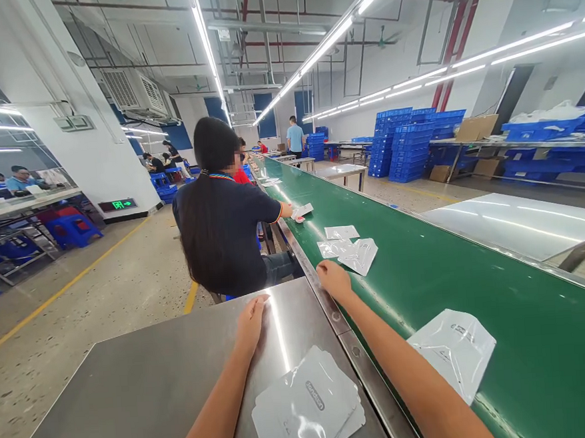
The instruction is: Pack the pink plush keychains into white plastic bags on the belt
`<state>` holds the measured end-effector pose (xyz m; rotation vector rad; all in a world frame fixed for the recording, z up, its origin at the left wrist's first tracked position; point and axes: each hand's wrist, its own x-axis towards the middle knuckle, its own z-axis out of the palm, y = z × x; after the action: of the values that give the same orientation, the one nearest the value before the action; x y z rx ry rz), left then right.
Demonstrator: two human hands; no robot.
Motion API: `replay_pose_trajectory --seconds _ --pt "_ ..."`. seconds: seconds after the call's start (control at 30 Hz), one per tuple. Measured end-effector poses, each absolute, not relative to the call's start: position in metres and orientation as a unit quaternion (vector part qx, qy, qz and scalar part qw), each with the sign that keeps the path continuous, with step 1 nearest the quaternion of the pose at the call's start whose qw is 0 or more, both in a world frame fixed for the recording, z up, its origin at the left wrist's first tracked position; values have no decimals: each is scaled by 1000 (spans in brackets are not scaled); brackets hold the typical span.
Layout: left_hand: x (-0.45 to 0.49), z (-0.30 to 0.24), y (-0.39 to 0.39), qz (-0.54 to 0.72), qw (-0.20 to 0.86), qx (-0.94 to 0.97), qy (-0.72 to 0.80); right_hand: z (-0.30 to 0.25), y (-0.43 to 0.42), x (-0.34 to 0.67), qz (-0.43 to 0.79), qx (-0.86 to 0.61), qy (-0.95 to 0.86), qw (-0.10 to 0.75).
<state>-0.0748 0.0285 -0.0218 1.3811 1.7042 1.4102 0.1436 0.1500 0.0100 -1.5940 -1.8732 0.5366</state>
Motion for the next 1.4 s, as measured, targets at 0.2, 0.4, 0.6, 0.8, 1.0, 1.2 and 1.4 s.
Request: replay_pose_trajectory --seconds 0.2,0.4,0.6,0.8,1.0,1.2,1.4 --pt "-76 -29 33 524 255 512 631 12 228 140 99 -692 -675 235" --pt "-77 -33 35 531 258 513 623 -3 235 134 69 -717 -673 169" --pt "-76 -28 32 540 274 507 614 14 198 140 58 -658 -731 171" --pt "-70 -21 29 606 322 500 528 58 128 142 89 -544 -799 243" --pt "-67 10 20 552 468 545 423 85 59 132 392 -292 -840 235" --pt "-59 19 11 493 538 508 458 88 50 145 398 -337 -813 258" --pt "-57 27 1 439 652 516 340 81 44 147 279 -328 -865 258"
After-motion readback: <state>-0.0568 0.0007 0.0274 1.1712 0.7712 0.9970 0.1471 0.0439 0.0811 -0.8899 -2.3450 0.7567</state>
